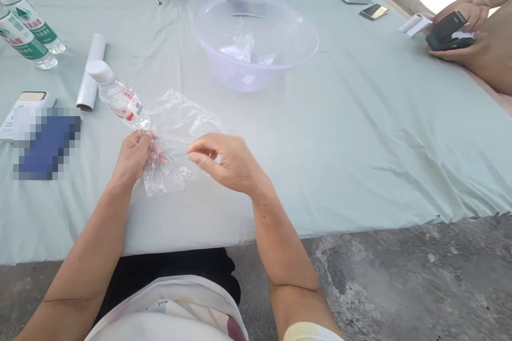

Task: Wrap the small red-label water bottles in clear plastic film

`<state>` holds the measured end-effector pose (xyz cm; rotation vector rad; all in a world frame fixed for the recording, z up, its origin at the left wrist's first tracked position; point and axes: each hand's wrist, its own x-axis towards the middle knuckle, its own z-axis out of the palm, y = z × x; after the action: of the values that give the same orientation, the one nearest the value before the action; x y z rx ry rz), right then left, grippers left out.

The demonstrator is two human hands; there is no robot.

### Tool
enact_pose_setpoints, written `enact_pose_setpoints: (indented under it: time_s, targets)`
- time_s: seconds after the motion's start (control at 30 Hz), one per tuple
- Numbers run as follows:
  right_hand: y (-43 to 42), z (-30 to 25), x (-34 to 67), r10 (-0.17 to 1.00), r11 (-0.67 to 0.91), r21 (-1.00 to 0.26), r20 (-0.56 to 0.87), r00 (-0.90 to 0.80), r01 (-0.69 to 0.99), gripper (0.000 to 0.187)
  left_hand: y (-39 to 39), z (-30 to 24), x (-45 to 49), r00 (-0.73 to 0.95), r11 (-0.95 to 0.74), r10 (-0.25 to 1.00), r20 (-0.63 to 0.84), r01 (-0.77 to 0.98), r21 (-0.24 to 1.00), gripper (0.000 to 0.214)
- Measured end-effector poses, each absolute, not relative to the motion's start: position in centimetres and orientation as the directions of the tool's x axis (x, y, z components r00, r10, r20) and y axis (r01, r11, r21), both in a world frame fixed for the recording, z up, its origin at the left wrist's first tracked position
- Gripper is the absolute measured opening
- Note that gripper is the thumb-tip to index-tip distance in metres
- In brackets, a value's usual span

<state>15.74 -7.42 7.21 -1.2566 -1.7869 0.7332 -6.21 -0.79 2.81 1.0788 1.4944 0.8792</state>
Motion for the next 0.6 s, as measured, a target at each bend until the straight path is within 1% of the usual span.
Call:
enact_pose_setpoints:
  time_s: [0.03,0.07,0.1,0.17,0.2,0.27,0.3,0.37,0.43,0.53,0.6]
  targets:
    - [-6.8,7.0,14.6,0.932,0.339,-0.781,0.205,-0.298,0.525,0.025,-0.8,2.8,-6.3,-0.027,0.325,0.945,-0.326,0.185,0.928,0.013]
    - [-5.9,6.6,13.5,0.928,0.331,-0.735,0.14,-0.346,0.591,0.025,-0.9,2.7,-6.4,-0.005,0.32,0.945,-0.326,0.198,0.926,0.013]
    - [-4.9,6.0,12.6,0.937,0.311,-0.68,0.103,-0.333,0.664,0.026,-1.0,2.7,-6.5,0.014,0.313,0.946,-0.323,0.214,0.925,0.014]
    - [-3.0,4.6,11.1,0.964,0.263,-0.551,0.109,-0.244,0.792,0.026,-1.1,2.7,-6.6,0.048,0.294,0.948,-0.315,0.245,0.924,0.015]
    - [-2.3,3.8,10.6,0.965,0.261,-0.486,0.125,-0.229,0.834,0.034,-1.1,2.6,-6.7,0.059,0.289,0.948,-0.313,0.255,0.923,0.015]
    - [-1.6,2.5,9.9,0.956,0.293,-0.379,0.126,-0.265,0.878,0.062,-1.0,2.6,-7.0,0.058,0.294,0.946,-0.319,0.261,0.919,0.014]
    - [-1.6,2.0,9.8,0.952,0.307,-0.346,0.103,-0.289,0.887,0.075,-0.8,2.6,-7.2,0.045,0.297,0.947,-0.319,0.259,0.919,0.013]
    - [-1.8,1.3,9.8,0.952,0.299,-0.313,0.036,-0.303,0.901,0.093,-0.5,2.6,-7.5,-0.009,0.29,0.955,-0.297,0.246,0.925,0.012]
    - [-2.2,1.0,10.0,0.957,0.27,-0.304,-0.02,-0.289,0.914,0.104,-0.3,2.8,-8.0,-0.093,0.268,0.963,-0.253,0.212,0.94,0.011]
    - [-2.4,1.1,10.2,0.96,0.245,-0.302,-0.059,-0.274,0.921,0.107,-0.7,3.5,-8.6,-0.228,0.223,0.956,-0.186,0.149,0.963,0.008]
    - [-2.2,1.3,10.2,0.961,0.234,-0.312,-0.072,-0.268,0.921,0.109,-1.7,4.1,-9.1,-0.29,0.174,0.949,-0.126,0.145,0.974,0.007]
